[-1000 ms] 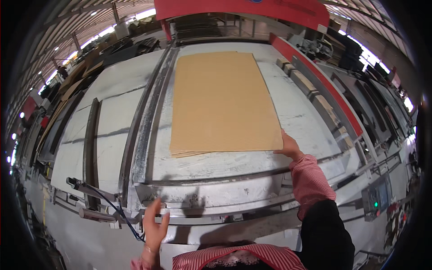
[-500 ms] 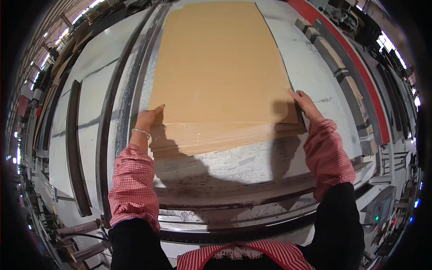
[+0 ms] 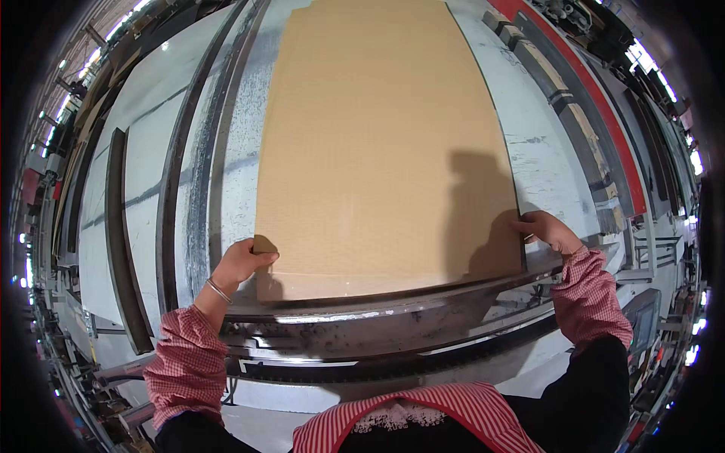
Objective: Operate an industrial wood-cutting or panel-processing machine, adjusting settings on a control panel and handling wood materials.
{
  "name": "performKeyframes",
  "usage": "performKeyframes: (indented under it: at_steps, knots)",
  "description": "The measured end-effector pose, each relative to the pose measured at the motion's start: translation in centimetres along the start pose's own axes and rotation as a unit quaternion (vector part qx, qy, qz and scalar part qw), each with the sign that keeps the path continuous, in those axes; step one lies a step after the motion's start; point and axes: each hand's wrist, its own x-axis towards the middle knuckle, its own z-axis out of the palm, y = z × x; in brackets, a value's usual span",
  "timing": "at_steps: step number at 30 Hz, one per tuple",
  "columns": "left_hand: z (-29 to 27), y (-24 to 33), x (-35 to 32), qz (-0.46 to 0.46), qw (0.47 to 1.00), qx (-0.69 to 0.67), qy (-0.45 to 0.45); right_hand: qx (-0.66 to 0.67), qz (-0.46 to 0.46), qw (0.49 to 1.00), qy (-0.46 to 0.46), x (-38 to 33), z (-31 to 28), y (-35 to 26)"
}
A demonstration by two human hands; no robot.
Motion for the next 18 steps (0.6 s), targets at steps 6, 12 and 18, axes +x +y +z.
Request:
performKeyframes:
  at_steps: [6,12,18]
  knots:
    - [1.5,0.6,1.5,0.057,0.969,-0.227,0.075,0.154,-0.076,0.979,0.11,6.3,1.1,-1.2]
    - [4.3,-3.9,-0.7,0.119,0.976,0.136,0.123,0.102,-0.093,0.963,0.231,4.8,4.2,-3.9]
    - [3.0,-1.0,0.0,0.095,0.977,-0.105,0.162,0.108,-0.099,0.982,0.118,3.4,2.7,-4.2]
